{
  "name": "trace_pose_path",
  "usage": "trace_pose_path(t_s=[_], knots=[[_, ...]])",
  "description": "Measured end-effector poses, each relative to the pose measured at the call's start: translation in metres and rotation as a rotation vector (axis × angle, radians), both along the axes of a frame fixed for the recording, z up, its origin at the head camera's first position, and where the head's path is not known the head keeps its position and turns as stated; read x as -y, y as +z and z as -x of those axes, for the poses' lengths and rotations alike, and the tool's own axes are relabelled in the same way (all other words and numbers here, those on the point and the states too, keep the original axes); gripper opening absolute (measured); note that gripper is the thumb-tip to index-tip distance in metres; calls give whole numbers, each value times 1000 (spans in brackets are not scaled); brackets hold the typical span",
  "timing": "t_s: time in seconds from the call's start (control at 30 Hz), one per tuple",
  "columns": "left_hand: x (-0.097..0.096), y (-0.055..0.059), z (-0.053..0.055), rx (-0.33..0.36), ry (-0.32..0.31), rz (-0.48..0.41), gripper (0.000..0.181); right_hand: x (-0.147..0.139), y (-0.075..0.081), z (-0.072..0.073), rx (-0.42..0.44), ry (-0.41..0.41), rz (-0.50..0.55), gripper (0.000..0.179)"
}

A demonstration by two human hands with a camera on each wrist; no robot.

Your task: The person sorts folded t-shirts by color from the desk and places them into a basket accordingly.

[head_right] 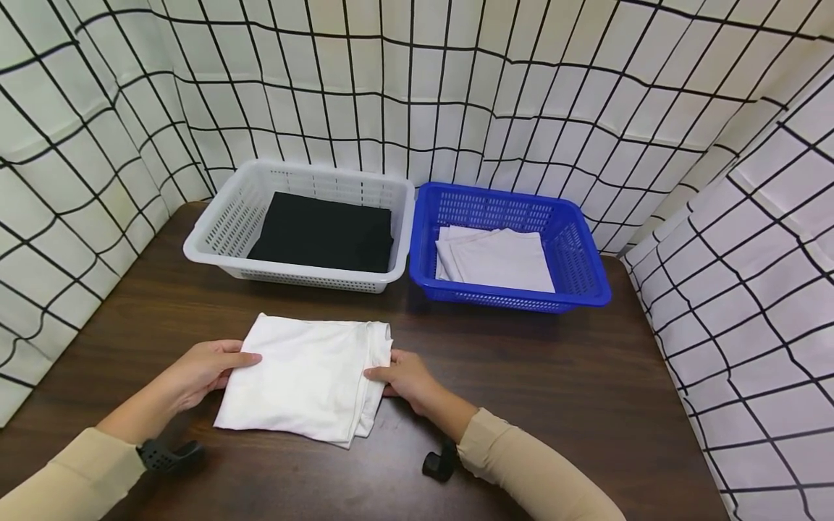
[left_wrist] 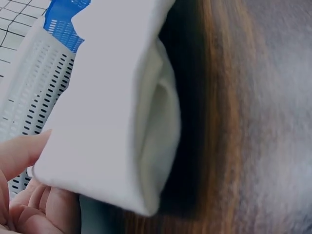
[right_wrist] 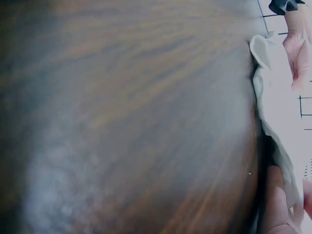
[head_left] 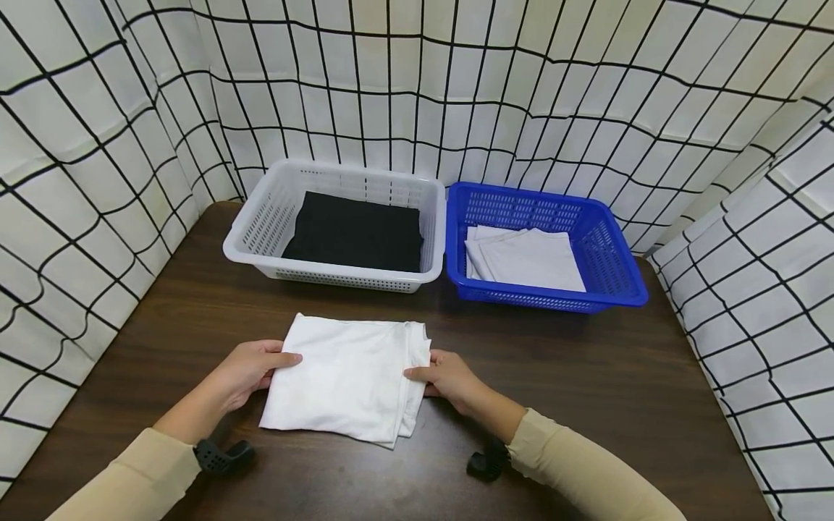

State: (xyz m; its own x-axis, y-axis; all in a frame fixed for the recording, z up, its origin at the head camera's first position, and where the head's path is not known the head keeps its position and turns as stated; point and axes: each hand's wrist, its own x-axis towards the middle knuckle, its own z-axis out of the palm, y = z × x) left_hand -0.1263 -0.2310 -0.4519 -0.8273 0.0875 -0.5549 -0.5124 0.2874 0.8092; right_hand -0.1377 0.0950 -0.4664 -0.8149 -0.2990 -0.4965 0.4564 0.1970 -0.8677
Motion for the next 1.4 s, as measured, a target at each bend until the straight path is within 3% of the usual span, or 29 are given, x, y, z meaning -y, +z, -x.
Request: trace_pose_path(t_s=[0.4, 0.63, 0.9, 1.4], knots=[[-13, 9, 0, -5, 18, 17, 66, -12, 9, -1, -39, -6, -15, 35], [-21, 16, 1, -48, 6, -17, 60, -23, 18, 5, -41, -3, -14, 35], [-40, 26, 4, -109, 8, 22, 53, -44, 31, 5, -49, -10, -3, 37], [-63, 50, 10, -159, -2, -44, 49, -74, 50, 9, -60, -2, 24, 36]])
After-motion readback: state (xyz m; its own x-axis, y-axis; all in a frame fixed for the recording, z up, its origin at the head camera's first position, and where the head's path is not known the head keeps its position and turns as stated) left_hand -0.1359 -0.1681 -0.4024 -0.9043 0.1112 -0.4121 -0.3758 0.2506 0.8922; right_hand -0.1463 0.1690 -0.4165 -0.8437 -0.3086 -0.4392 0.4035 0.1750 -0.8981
